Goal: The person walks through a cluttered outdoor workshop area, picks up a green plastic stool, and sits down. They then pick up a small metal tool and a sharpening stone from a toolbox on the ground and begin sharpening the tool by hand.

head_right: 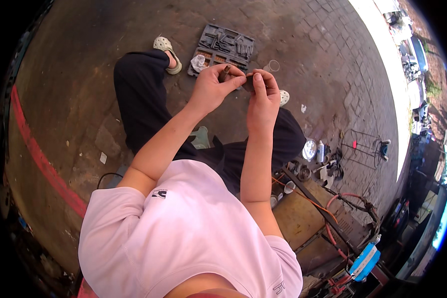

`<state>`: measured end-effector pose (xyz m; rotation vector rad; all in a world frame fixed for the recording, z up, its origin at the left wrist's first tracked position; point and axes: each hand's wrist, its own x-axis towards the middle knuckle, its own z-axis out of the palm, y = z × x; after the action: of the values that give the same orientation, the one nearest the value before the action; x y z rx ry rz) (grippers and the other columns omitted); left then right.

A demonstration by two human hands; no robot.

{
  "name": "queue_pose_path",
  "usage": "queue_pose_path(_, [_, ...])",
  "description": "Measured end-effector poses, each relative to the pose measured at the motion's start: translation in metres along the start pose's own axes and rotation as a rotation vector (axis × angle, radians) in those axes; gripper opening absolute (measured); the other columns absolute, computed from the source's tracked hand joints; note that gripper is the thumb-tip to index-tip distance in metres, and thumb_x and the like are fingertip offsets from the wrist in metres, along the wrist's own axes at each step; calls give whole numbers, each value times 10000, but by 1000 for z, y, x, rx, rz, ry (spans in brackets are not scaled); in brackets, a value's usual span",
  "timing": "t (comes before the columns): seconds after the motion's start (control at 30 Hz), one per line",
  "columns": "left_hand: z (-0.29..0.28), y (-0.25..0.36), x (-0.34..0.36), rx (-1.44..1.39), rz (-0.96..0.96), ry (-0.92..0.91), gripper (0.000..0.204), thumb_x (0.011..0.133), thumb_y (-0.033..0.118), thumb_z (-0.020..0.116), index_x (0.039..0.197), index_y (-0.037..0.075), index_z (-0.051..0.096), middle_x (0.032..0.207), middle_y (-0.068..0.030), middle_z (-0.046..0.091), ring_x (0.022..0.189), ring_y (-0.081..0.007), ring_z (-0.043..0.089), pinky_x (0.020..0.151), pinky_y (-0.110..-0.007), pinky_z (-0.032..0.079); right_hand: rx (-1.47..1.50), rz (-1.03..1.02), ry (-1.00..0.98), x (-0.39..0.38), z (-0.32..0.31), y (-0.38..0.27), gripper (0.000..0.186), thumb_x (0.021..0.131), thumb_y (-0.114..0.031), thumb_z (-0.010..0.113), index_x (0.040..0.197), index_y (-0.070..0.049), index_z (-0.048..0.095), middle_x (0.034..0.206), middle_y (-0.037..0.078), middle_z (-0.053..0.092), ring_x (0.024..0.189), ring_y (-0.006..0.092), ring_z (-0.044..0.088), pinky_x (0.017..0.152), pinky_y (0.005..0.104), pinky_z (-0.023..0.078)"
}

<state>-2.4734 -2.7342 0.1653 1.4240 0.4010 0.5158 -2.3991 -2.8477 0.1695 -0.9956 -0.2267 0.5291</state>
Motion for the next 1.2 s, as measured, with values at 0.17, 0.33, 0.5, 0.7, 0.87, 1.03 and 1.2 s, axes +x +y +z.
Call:
queue_pose_path(0.17, [0, 7, -4, 111, -2, -36, 161, 818, 141, 755, 910, 18, 708, 658, 82, 496, 600, -19, 385, 533, -216, 312, 33, 56, -21, 5, -14, 5, 114, 950, -127, 614, 1006, -32, 639, 948, 30, 640, 893, 106, 581, 821, 260, 451])
queue_pose_path(0.33, [-1, 16, -5, 100, -16, -85, 185, 814, 136, 759, 946, 13, 714, 644, 87, 454, 603, -23, 379, 539, -217, 311, 146, 84, 10, 5, -14, 6, 108, 956, -136, 608, 998, -43, 643, 940, 8, 641, 867, 99, 577, 796, 257, 447])
queue_pose_path(0.5, [-1, 8, 2, -40, 68, -18, 140, 828, 83, 736, 955, 27, 716, 666, 85, 532, 600, -10, 416, 536, -201, 327, 6, 26, -92, 4, -17, 3, 131, 947, -170, 620, 1004, -54, 644, 930, -2, 623, 814, 88, 558, 636, 239, 434])
queue_pose_path(0.7, [-5, 15, 0, -104, -116, 68, 114, 857, 97, 711, 960, 50, 707, 667, 80, 554, 531, 15, 395, 468, -176, 282, -649, -553, -70, -10, 4, -1, 155, 795, -32, 747, 935, -32, 683, 918, 28, 621, 843, 143, 551, 753, 256, 450])
queue_pose_path(0.87, [-6, 27, -1, -384, -295, 4, 130, 903, 136, 654, 990, 47, 692, 637, 89, 505, 464, 10, 335, 419, -187, 223, -943, -828, -21, -10, 9, 0, 284, 681, -5, 793, 938, -73, 693, 942, 53, 621, 873, 226, 554, 744, 320, 467])
queue_pose_path(1.03, [-8, 24, 3, -387, -296, -50, 139, 884, 166, 667, 956, 49, 692, 694, 51, 577, 493, -12, 415, 435, -186, 294, -1047, -903, 8, -6, 9, 0, 346, 653, -12, 800, 969, -97, 687, 965, 54, 623, 902, 253, 548, 765, 354, 465])
queue_pose_path(1.2, [-8, 18, 3, -418, -343, -41, 84, 895, 160, 657, 896, 77, 668, 640, 79, 516, 448, 7, 320, 408, -192, 207, -1108, -912, -2, -5, 7, 1, 351, 649, -13, 797, 971, -98, 684, 983, 56, 623, 916, 256, 545, 778, 358, 461])
